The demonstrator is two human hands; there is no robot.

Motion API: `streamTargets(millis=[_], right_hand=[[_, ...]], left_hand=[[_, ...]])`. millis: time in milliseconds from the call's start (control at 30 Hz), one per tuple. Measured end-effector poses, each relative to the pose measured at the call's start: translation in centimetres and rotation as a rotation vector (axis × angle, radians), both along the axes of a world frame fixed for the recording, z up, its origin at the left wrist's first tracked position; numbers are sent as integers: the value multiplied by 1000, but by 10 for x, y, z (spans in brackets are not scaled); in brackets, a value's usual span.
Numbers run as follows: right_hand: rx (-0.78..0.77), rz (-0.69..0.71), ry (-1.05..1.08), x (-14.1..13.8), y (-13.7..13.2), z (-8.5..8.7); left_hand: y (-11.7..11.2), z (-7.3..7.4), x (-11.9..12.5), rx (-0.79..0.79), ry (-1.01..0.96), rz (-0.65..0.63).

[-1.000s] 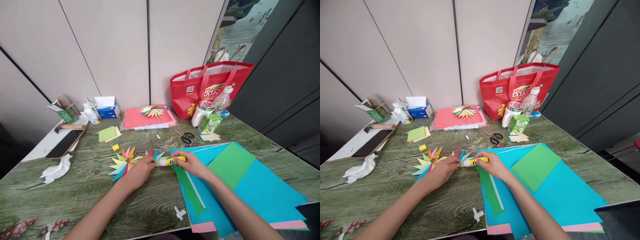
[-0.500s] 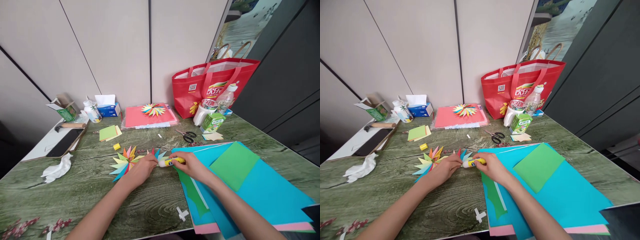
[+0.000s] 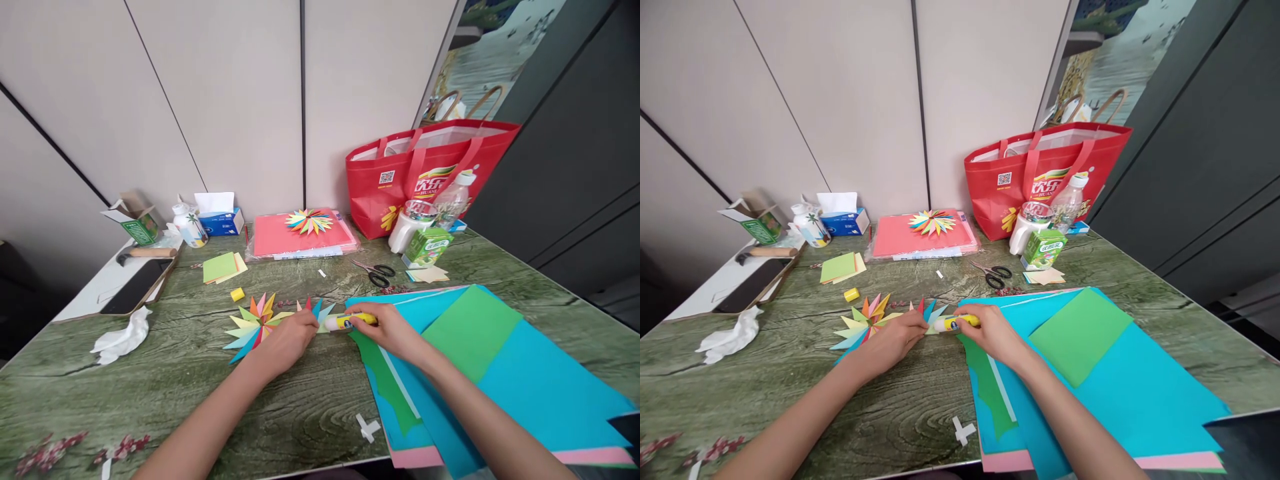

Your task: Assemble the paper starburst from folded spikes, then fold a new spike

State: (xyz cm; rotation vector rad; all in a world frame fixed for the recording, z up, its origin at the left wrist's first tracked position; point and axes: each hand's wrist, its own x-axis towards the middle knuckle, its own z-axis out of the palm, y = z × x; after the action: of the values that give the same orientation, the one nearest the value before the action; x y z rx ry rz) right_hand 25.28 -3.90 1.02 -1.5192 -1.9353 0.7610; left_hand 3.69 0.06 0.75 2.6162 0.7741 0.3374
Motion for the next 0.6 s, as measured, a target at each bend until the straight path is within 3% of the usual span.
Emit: streamTargets(millis=[167, 333, 433, 600], right_hand=[[-32, -106, 158, 10, -3, 0], [-324, -286, 887, 13, -10, -6], [-469, -273, 1162, 8, -13, -11], [-589, -215, 1279, -6, -12, -12]], left_hand=[[-4, -4, 4, 120, 68, 38], [-5, -16, 3, 297, 67, -17], [-3, -22, 2, 348, 40, -48], [-1, -22, -1, 379, -106, -44]])
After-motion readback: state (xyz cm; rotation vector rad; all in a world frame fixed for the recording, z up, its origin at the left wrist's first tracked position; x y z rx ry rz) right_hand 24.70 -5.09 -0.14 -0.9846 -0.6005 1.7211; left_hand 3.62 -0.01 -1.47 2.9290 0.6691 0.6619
